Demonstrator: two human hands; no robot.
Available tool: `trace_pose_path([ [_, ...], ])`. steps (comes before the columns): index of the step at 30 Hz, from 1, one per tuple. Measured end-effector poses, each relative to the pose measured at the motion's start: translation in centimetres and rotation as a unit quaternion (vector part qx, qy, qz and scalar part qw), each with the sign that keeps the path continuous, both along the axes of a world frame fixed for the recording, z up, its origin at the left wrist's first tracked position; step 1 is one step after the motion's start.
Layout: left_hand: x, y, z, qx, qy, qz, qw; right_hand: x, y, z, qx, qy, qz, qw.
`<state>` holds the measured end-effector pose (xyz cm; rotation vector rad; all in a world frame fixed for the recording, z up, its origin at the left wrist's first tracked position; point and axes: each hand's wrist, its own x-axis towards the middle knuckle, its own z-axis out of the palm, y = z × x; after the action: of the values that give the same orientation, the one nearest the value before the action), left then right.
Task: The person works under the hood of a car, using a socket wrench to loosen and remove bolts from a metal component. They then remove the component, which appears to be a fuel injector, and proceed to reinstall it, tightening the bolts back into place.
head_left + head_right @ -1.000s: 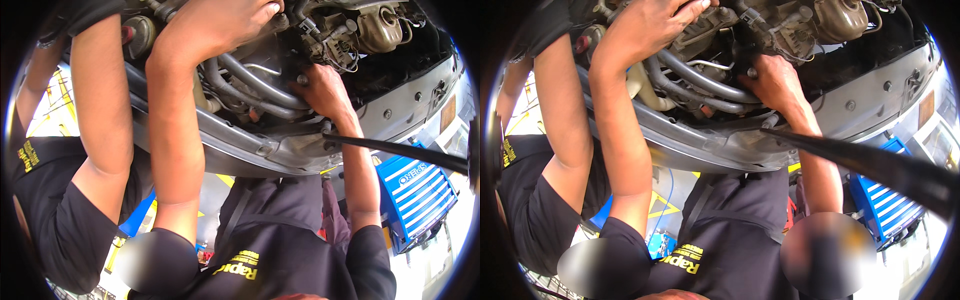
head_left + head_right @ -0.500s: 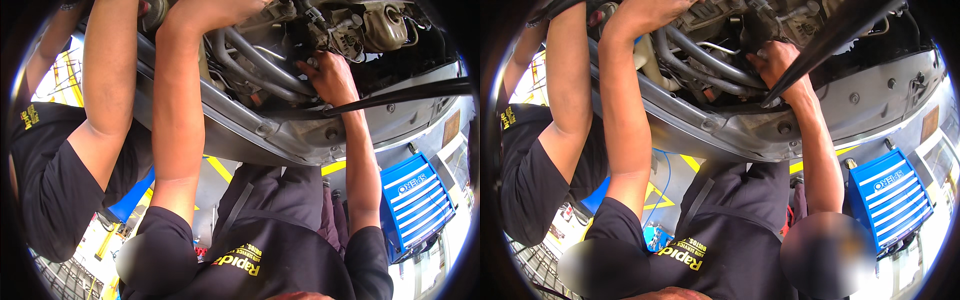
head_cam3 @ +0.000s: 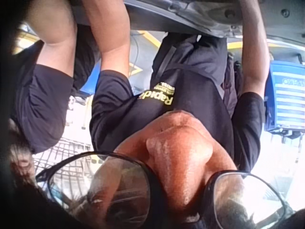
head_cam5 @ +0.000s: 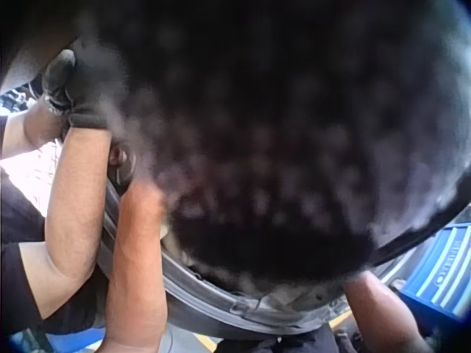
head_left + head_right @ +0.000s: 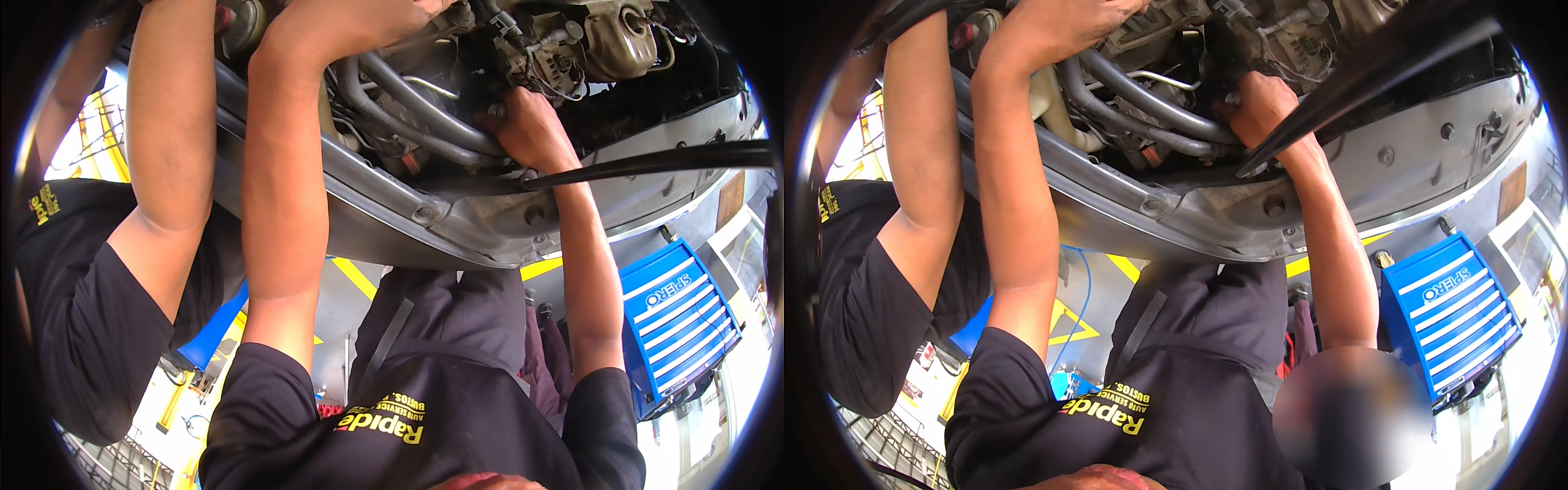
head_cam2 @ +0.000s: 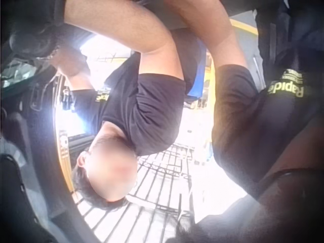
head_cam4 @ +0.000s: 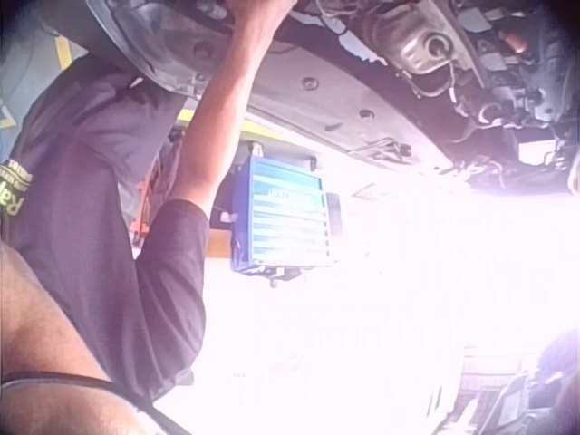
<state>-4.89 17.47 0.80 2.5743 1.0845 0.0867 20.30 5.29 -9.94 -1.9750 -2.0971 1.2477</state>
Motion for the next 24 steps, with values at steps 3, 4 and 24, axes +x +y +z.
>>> trace_pose_path([
  [3, 0.36, -0.02, -0.20, -0.001, -0.006, -0.001, 1.000, 0.33, -0.11, 0.11, 0.031, 0.052, 0.010, 0.998],
  [4, 0.38, -0.02, -0.23, -0.002, -0.007, 0.000, 1.000, 0.36, 0.03, 0.30, 0.020, 0.043, 0.023, 0.999],
  [24, 0.90, -0.30, -0.56, -0.012, -0.024, 0.000, 1.000, -0.05, 0.13, 0.58, -0.020, 0.041, -0.001, 0.999],
])
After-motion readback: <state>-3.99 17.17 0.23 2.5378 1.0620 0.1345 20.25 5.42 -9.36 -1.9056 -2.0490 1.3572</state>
